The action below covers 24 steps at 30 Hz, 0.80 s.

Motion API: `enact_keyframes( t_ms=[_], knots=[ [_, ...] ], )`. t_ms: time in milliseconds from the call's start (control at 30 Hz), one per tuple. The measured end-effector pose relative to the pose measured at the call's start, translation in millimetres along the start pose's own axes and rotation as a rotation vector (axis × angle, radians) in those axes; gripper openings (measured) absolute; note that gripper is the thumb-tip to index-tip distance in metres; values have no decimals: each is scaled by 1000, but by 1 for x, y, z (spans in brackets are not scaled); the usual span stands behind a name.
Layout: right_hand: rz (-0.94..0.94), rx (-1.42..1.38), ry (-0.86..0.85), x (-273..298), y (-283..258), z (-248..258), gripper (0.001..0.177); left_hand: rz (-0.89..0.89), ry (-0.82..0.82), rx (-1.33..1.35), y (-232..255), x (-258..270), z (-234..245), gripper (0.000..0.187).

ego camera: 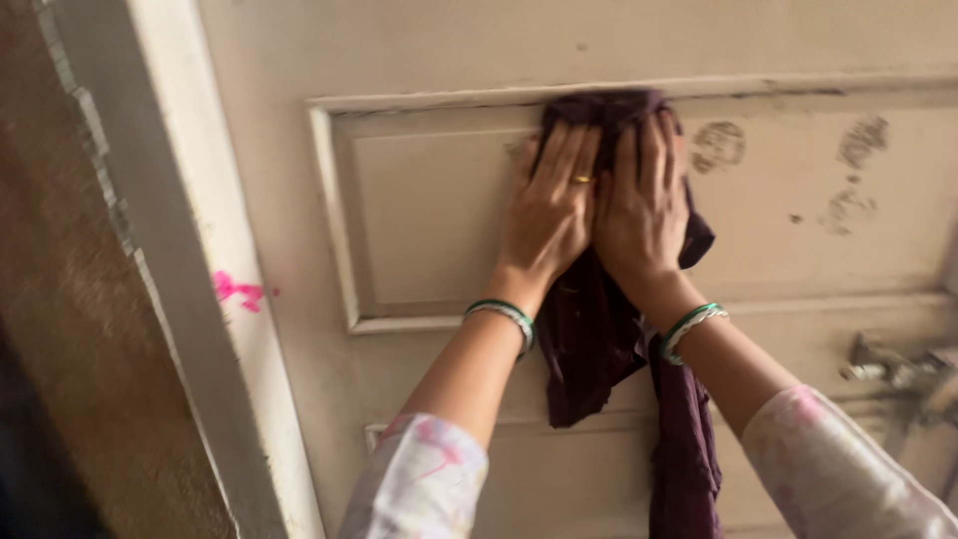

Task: The person wipes a white paneled door with a dark cloth, then dips a steel wool pad into a small bowl of water and scrubs the door surface. The person continues to scrub the door with the steel wool pad.

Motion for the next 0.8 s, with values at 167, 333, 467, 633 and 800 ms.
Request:
enact_keyframes(
  t_ms=[167, 333, 467, 633, 800],
  knots=[
    [118, -151, 2, -25, -107, -38, 49, 69, -17, -179, -89, 36, 79, 49],
    [226, -235, -3, -47, -186, -58, 49, 101, -53, -355, -152, 53, 128, 48],
    [255, -251, -11, -51, -191, -61, 47, 97, -28, -363, -160, 60, 127, 48],
    [274, -274, -40, -27, -198, -52, 48, 188, -31, -345, -140, 92, 130, 46],
    [309, -390, -201, 41, -212, -33, 47, 324, -114, -280, -88, 168, 143, 45]
  ],
)
Point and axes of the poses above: each hand's wrist, its own x-axis away from the middle knuckle, its own z-axis out of the back of the hand, y = z × x, the point moved 6 cm from there along -x, towards the middle knuckle, and after that the axes turned 2 degrees about -y, right-handed, at the moved point
